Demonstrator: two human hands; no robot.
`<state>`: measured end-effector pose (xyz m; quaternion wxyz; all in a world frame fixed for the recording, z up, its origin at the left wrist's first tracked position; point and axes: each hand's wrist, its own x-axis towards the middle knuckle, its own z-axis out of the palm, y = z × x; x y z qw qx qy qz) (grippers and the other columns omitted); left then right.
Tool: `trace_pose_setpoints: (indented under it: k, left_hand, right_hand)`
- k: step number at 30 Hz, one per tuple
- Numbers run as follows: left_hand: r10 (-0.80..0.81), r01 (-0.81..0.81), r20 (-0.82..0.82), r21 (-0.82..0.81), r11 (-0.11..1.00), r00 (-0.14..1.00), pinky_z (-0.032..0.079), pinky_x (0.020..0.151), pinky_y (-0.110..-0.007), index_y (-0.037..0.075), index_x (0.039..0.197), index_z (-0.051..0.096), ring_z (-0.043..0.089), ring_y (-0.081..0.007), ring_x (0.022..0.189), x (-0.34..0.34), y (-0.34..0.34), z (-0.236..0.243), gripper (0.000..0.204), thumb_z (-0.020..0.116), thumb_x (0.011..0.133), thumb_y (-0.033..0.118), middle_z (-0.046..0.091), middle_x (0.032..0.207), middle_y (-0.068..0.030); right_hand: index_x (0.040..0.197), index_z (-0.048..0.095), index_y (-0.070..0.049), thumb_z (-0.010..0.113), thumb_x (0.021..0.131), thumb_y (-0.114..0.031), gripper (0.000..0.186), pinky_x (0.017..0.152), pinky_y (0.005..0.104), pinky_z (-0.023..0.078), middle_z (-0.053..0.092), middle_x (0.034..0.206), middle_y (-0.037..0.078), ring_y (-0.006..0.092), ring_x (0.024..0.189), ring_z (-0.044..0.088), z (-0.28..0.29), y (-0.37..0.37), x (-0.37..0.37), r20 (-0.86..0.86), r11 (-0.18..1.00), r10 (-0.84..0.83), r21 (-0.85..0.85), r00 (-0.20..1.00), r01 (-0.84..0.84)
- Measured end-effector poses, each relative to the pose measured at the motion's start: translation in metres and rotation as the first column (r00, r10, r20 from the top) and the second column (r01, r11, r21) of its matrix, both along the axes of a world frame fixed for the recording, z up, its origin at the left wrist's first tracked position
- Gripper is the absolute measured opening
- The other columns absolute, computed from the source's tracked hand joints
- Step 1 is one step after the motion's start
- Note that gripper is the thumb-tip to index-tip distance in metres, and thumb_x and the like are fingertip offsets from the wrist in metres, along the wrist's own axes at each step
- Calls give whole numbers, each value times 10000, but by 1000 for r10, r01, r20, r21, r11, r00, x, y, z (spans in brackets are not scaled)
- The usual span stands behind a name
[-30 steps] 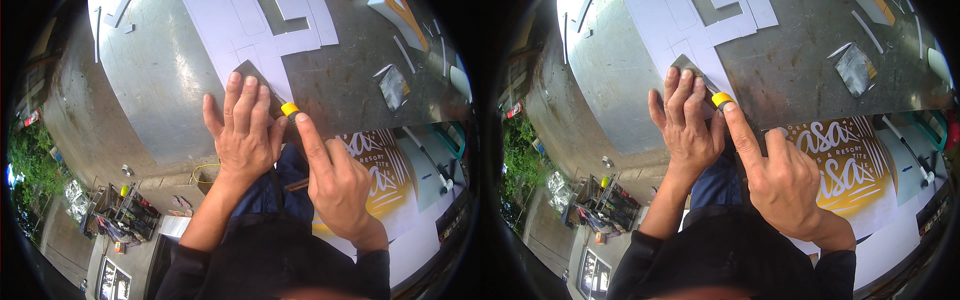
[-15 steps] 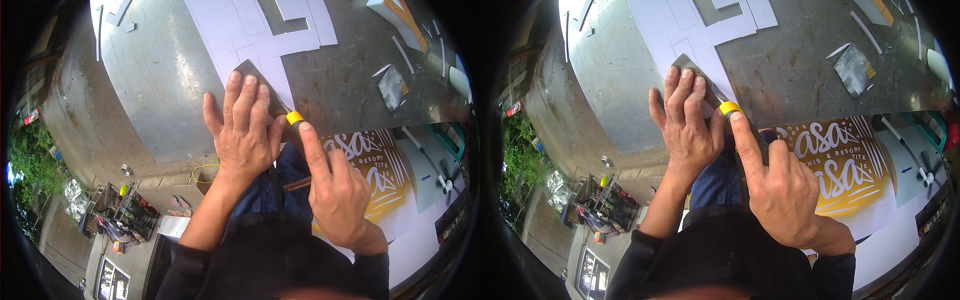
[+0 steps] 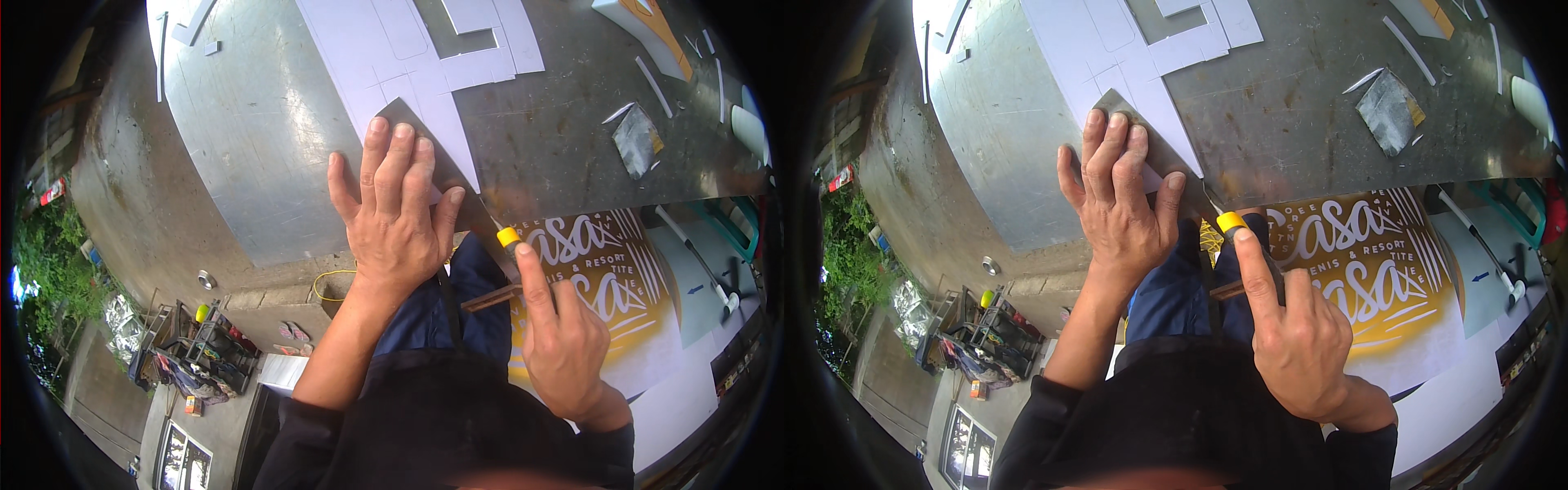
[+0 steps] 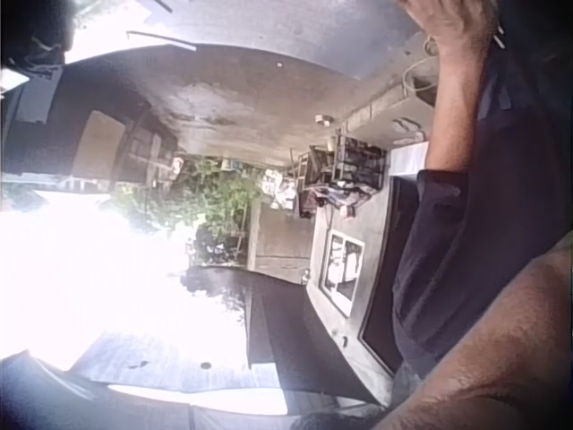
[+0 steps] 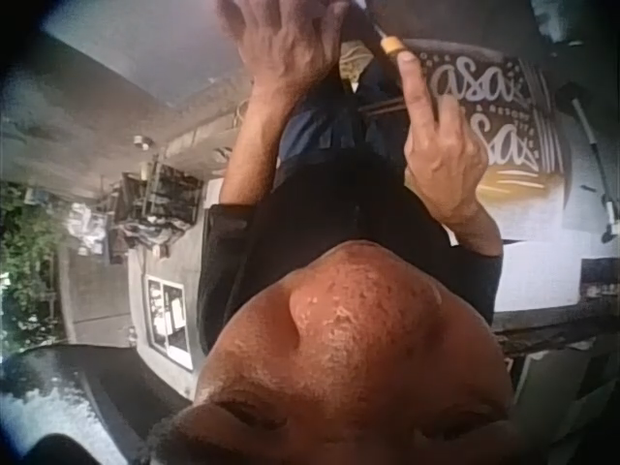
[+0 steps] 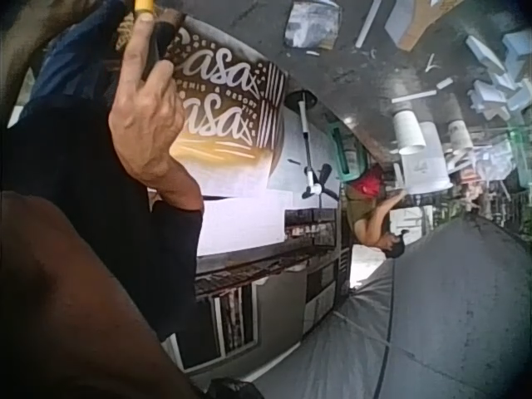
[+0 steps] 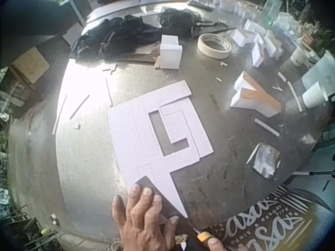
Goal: The recorder is using a utility knife and a metal ruler to cut out a letter from a vinyl template.
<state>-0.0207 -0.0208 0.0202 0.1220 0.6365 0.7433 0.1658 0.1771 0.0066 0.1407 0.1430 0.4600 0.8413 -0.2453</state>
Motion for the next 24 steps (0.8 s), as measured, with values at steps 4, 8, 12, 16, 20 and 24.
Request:
trace_pose_setpoints:
  k: [4,8,12,16,20,24]
  left_hand:
    - [3,-3,1,4,1000,1000,89,1218,-581,52,1352,577,351,-295,1492,0,-1,0,547,687,900,340,497,1474,-102]
    - [-1,1,-16,10,1000,1000,91,1217,-581,51,1353,576,352,-297,1491,1,-2,0,549,689,897,336,499,1469,-103]
    - [4,-4,-4,9,1000,1000,91,1217,-582,48,1359,574,356,-299,1489,1,0,0,557,690,897,338,498,1473,-102]
    - [1,0,-6,7,1000,1000,90,1217,-582,46,1362,573,356,-299,1490,1,1,1,563,689,899,344,495,1480,-102]
    - [2,-2,-9,11,1000,1000,89,1216,-585,48,1361,573,356,-299,1490,-1,0,1,565,690,897,349,491,1483,-99]
    - [-2,2,-6,0,1000,1000,89,1215,-589,53,1361,572,352,-296,1493,0,0,0,568,692,893,352,487,1486,-94]
  right_hand:
    - [1466,549,-91,663,845,33,643,520,386,406,449,739,79,237,557,508,7,-1,11,-22,999,-18,-51,1000,17]
    - [1446,568,-82,686,846,34,622,532,386,421,496,750,83,245,571,529,8,9,2,-187,993,-118,0,975,121]
    - [1439,582,-116,710,835,28,634,542,383,447,516,759,74,238,584,562,-21,29,-25,-240,992,-97,52,966,112]
    - [1446,578,-130,708,851,11,626,545,372,466,522,759,69,234,583,575,-29,35,-33,-227,997,-57,42,972,69]
    - [1476,562,-211,644,818,-4,696,482,361,471,440,716,46,199,531,557,-40,25,-33,-267,990,-43,120,963,78]
    - [1483,553,-213,642,823,-10,696,486,356,479,452,728,55,203,535,562,-37,25,-35,-236,992,-42,104,971,68]
